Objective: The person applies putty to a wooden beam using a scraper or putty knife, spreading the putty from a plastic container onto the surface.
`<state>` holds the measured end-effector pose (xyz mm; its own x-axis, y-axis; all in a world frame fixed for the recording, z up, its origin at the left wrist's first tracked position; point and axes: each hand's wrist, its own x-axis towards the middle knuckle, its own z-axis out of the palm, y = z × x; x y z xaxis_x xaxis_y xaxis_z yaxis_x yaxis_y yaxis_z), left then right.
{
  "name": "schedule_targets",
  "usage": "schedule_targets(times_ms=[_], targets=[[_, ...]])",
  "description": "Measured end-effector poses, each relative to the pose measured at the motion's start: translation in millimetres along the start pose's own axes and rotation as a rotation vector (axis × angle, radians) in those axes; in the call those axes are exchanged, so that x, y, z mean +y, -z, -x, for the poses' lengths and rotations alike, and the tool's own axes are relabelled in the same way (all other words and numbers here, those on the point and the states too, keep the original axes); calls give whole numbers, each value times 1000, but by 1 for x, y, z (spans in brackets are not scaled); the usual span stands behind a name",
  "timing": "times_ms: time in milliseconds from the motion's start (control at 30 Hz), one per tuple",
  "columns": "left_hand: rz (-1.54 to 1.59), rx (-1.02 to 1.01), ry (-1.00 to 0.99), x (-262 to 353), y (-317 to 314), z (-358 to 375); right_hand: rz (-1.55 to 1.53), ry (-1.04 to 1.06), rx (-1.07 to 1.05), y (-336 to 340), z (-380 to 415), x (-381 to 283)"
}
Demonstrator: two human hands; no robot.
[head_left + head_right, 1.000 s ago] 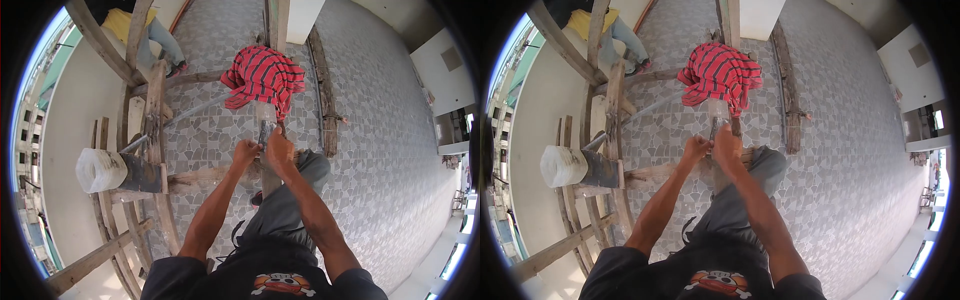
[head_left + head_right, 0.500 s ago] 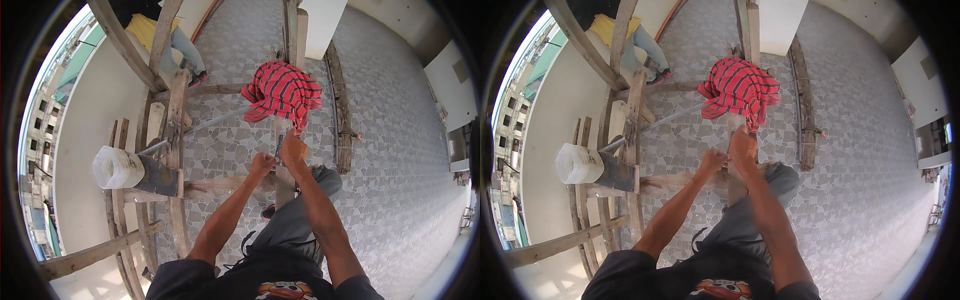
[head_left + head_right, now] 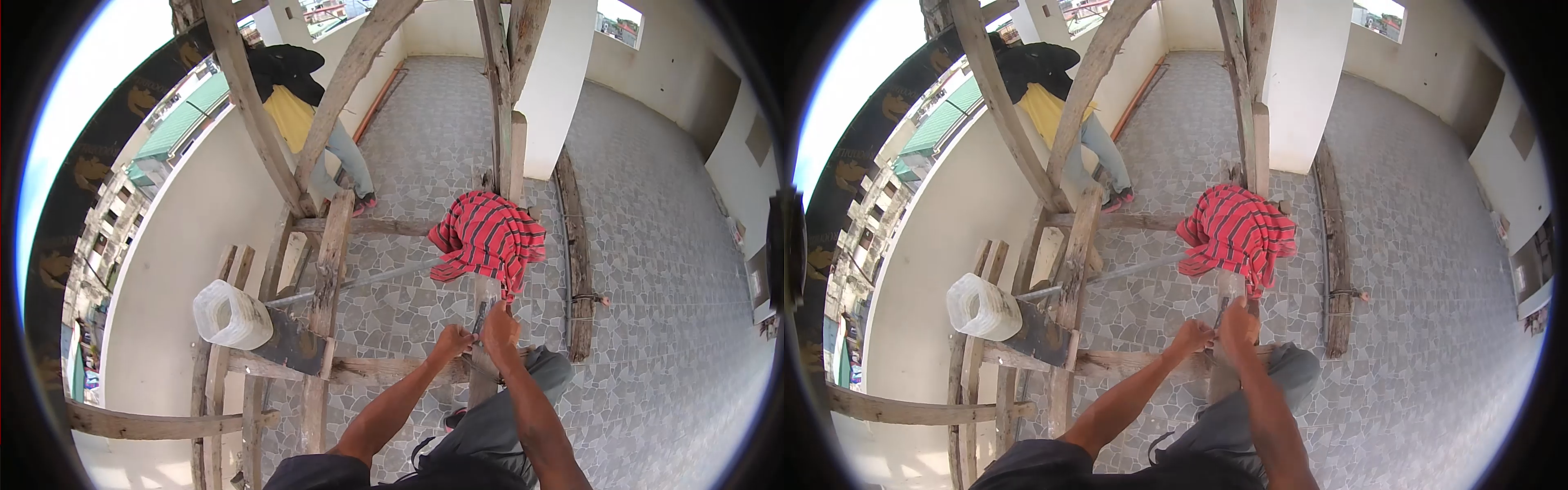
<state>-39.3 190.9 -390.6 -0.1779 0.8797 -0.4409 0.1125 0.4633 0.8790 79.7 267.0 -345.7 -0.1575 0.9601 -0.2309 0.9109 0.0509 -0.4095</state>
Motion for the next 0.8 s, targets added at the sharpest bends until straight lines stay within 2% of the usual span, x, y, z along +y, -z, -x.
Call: schedule_targets(times_ms=[33, 67, 133, 200, 300, 400, 467, 500, 567, 600, 667, 733, 767, 800], targets=[[86, 9, -92, -13, -2, -7, -109, -11, 23, -5, 11, 4], [84, -24, -98, -19, -2, -10, -215, -24, 39, -9, 28, 9], [83, -90, -104, -23, 0, -17, -166, 25, 16, 11, 39, 1], [125, -127, -17, -17, 3, -11, 129, 125, -64, 50, 49, -23], [101, -85, 56, -9, 3, -8, 125, 58, -30, 46, 15, -25], [106, -59, 45, -6, -1, -5, 172, 72, -31, 52, 33, -24], [114, -70, 21, -19, -2, -15, 220, 120, 39, 11, 32, 2], [4, -63, 2, -14, -1, -16, 242, 139, 74, 0, 28, 13], [-232, -56, -37, -5, 4, -9, 209, 124, 3, 16, 20, 4], [-298, 110, -127, -4, 3, -2, 183, 111, -35, 22, 21, 0], [-408, 427, -332, 3, -8, 11, 248, 125, 26, 0, 2, 16], [-163, 364, -353, 46, 10, 36, 308, 232, 50, 1, 17, 15], [-38, 336, -358, 74, 24, 50, 245, 140, 74, 22, 40, -1], [75, 308, -407, 98, 36, 62, 276, 158, 28, 23, 39, -3]])
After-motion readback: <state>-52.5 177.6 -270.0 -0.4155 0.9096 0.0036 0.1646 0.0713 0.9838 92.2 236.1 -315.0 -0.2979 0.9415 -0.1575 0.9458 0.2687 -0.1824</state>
